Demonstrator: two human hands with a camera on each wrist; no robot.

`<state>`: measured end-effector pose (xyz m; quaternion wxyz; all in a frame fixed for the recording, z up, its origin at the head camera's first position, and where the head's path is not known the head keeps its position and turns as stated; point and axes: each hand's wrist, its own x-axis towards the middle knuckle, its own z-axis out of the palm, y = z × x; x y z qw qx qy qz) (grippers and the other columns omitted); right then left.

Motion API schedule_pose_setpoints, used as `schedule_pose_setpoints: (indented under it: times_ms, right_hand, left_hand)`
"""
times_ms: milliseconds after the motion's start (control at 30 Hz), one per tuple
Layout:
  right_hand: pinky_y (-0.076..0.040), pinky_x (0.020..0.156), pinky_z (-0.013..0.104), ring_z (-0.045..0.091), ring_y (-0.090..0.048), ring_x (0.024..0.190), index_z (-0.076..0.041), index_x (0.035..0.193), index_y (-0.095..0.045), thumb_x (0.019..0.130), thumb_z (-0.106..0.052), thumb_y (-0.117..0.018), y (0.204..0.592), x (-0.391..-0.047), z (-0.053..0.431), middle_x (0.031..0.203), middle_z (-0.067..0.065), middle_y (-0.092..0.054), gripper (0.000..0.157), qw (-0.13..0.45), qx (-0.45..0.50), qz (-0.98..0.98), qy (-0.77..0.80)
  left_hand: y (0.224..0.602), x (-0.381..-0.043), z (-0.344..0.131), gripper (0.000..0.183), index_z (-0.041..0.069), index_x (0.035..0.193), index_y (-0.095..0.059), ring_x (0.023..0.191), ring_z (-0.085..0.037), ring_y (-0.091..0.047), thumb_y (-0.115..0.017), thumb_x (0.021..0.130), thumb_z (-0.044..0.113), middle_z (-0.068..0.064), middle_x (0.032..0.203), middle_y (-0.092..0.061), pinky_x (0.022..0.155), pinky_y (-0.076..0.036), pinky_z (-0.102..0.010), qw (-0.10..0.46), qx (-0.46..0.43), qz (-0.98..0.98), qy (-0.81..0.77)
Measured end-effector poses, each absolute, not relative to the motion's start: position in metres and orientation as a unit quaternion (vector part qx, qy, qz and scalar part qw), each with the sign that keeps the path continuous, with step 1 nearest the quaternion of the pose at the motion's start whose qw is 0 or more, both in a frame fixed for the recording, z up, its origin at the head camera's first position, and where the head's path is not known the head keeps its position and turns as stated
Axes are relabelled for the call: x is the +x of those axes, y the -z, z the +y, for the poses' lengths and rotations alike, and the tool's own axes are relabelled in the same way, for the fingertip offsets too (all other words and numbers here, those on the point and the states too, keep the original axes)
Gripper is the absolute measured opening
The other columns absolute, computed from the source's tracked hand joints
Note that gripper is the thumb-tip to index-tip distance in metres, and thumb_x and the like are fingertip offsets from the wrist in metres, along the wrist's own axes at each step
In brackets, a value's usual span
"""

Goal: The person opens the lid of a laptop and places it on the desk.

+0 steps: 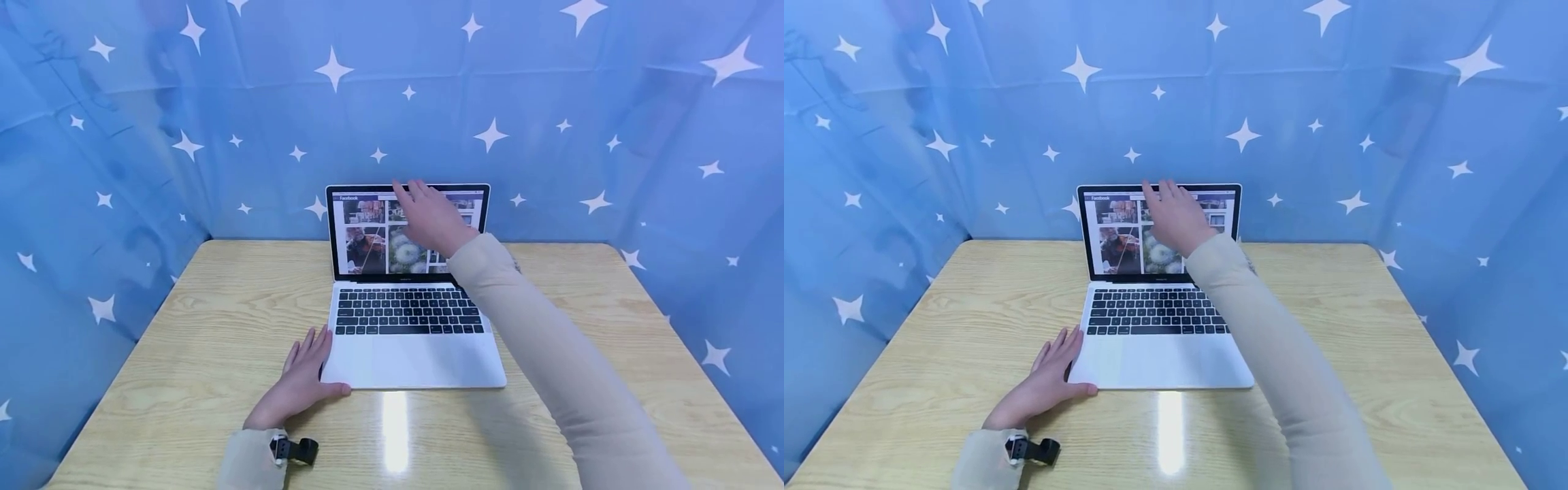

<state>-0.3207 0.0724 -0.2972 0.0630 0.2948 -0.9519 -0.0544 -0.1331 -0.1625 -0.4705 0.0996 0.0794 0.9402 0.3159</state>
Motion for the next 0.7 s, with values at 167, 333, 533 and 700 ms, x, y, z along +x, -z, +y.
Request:
schedule_pose_setpoints:
  times_ms: [167,333,533,700]
  right_hand:
    - [-0.015,0.106,0.046,0.032,-0.010,0.133,-0.011,0.144,-0.005,0.089,-0.025,-0.051,0.305,-0.315,0.080,0.147,0.019,-0.008,0.073,0.083,0.308,-0.946,0.050]
    - [-0.017,0.105,0.049,0.029,-0.009,0.134,-0.015,0.145,-0.009,0.089,-0.022,-0.050,0.314,-0.312,0.088,0.148,0.015,-0.007,0.070,0.088,0.319,-0.942,0.055]
    - [-0.018,0.105,0.049,0.027,-0.009,0.134,-0.016,0.144,-0.015,0.089,-0.023,-0.051,0.327,-0.305,0.096,0.148,0.013,-0.009,0.067,0.084,0.334,-0.937,0.066]
    - [-0.020,0.104,0.049,0.029,-0.019,0.132,-0.016,0.138,-0.035,0.087,-0.024,-0.056,0.339,-0.290,0.113,0.145,0.013,-0.024,0.055,0.119,0.370,-0.919,0.069]
  left_hand:
    - [0.472,-0.134,-0.164,0.106,0.006,0.142,-0.010,0.134,-0.023,0.008,-0.064,0.068,0.060,-0.006,0.148,-0.004,0.105,0.010,-0.044,0.094,0.086,0.940,-0.315]
    - [0.472,-0.133,-0.166,0.102,0.005,0.142,-0.011,0.135,-0.025,0.006,-0.059,0.072,0.061,-0.007,0.149,-0.004,0.105,0.008,-0.045,0.083,0.089,0.945,-0.303]
    - [0.474,-0.133,-0.167,0.093,0.005,0.142,-0.016,0.135,-0.029,0.002,-0.059,0.076,0.055,-0.009,0.149,-0.009,0.105,0.005,-0.048,0.068,0.074,0.948,-0.303]
    - [0.475,-0.134,-0.165,0.073,0.007,0.137,-0.035,0.130,-0.030,-0.021,-0.061,0.080,0.044,-0.011,0.141,-0.029,0.105,-0.013,-0.048,0.027,0.040,0.949,-0.310]
